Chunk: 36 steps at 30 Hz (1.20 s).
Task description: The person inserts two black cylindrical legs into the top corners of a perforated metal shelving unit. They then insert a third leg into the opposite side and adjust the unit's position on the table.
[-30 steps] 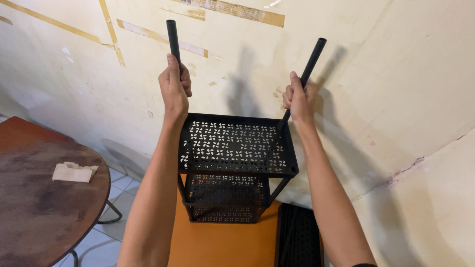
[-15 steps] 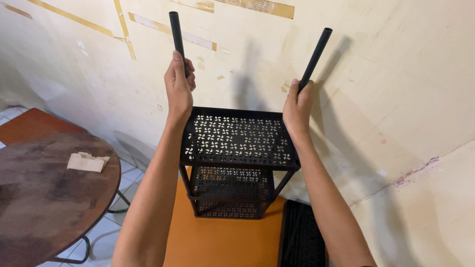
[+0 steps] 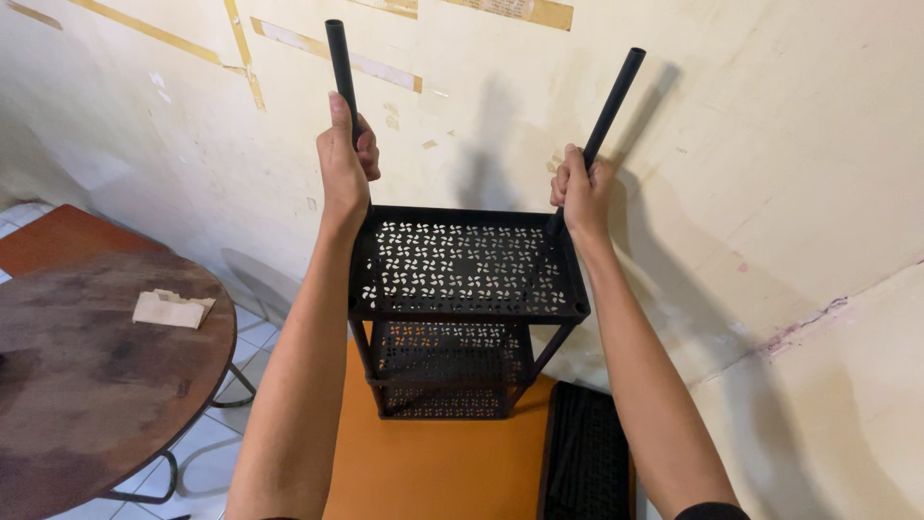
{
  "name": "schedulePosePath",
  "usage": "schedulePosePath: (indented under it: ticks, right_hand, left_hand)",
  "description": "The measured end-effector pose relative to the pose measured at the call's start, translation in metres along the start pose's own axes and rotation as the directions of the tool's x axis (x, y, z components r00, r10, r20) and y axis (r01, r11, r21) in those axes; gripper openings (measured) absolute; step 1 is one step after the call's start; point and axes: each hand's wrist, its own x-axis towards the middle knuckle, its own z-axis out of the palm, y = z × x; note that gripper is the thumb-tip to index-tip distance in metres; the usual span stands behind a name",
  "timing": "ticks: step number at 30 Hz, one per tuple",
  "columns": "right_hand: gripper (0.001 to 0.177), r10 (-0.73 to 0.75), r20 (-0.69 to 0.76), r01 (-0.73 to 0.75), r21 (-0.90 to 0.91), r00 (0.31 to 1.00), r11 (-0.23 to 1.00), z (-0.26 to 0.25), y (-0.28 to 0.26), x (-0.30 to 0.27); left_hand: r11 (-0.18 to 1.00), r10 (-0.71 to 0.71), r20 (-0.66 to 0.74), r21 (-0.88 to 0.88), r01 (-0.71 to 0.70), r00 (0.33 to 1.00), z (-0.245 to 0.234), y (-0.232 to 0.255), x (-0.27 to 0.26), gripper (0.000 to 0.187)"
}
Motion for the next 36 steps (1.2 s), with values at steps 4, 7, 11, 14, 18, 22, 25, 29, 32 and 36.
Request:
schedulePosePath:
  ticks: [4,7,11,14,18,22,25,29,32,36]
  right_hand:
    - [0.033,-0.031,-0.024,0.028,-0.123,0.999,0.992,0.001,-0.003,-0.007]
    - [0.023,-0.035,-0.022,0.022,-0.429,0.999,0.903,-0.003,-0.004,-0.017]
    - [0.036,0.039,0.062,0.007,-0.608,0.997,0.794,-0.023,-0.003,-0.032]
    - [0.048,0.0,0.051,0.037,-0.734,0.999,0.678,-0.041,-0.006,-0.043]
    - [0.045,0.101,0.053,-0.037,-0.688,0.993,0.725,-0.074,-0.031,-0.069]
    - [0.035,0.1,0.013,-0.058,-0.74,0.995,0.67,-0.107,-0.052,-0.105]
    - [0.034,0.053,0.007,-0.028,-0.775,0.999,0.631,-0.134,-0.062,-0.135]
    - [0.033,0.117,-0.103,-0.153,-0.767,0.988,0.624,-0.169,-0.067,-0.174]
    - [0.032,0.167,-0.22,-0.276,-0.751,0.961,0.6,-0.191,-0.062,-0.204]
    - [0.03,0.177,-0.277,-0.325,-0.719,0.945,0.614,-0.218,-0.039,-0.238]
  left_hand:
    - [0.98,0.075,-0.04,0.19,-0.066,0.996,0.004,-0.004,-0.008,0.06]
    - [0.915,0.163,-0.093,0.388,-0.115,0.982,0.006,-0.002,-0.021,0.05]
    - [0.707,0.425,-0.095,0.656,-0.265,0.9,0.02,0.013,-0.044,0.046]
    - [0.552,0.544,-0.014,0.758,-0.346,0.839,0.04,0.028,-0.067,0.051]
    - [0.482,0.498,0.134,0.779,-0.402,0.857,0.082,0.044,-0.095,0.041]
    - [0.582,0.389,0.305,0.65,-0.488,0.869,0.134,0.039,-0.122,0.032]
    - [0.671,0.36,0.387,0.524,-0.524,0.849,0.168,0.028,-0.147,0.028]
    - [0.785,0.272,0.478,0.391,-0.48,0.835,0.206,0.013,-0.185,0.026]
    - [0.819,0.094,0.559,0.428,-0.383,0.824,0.226,0.001,-0.212,0.024]
    - [0.794,0.247,0.611,0.317,-0.518,0.752,0.248,-0.021,-0.245,0.023]
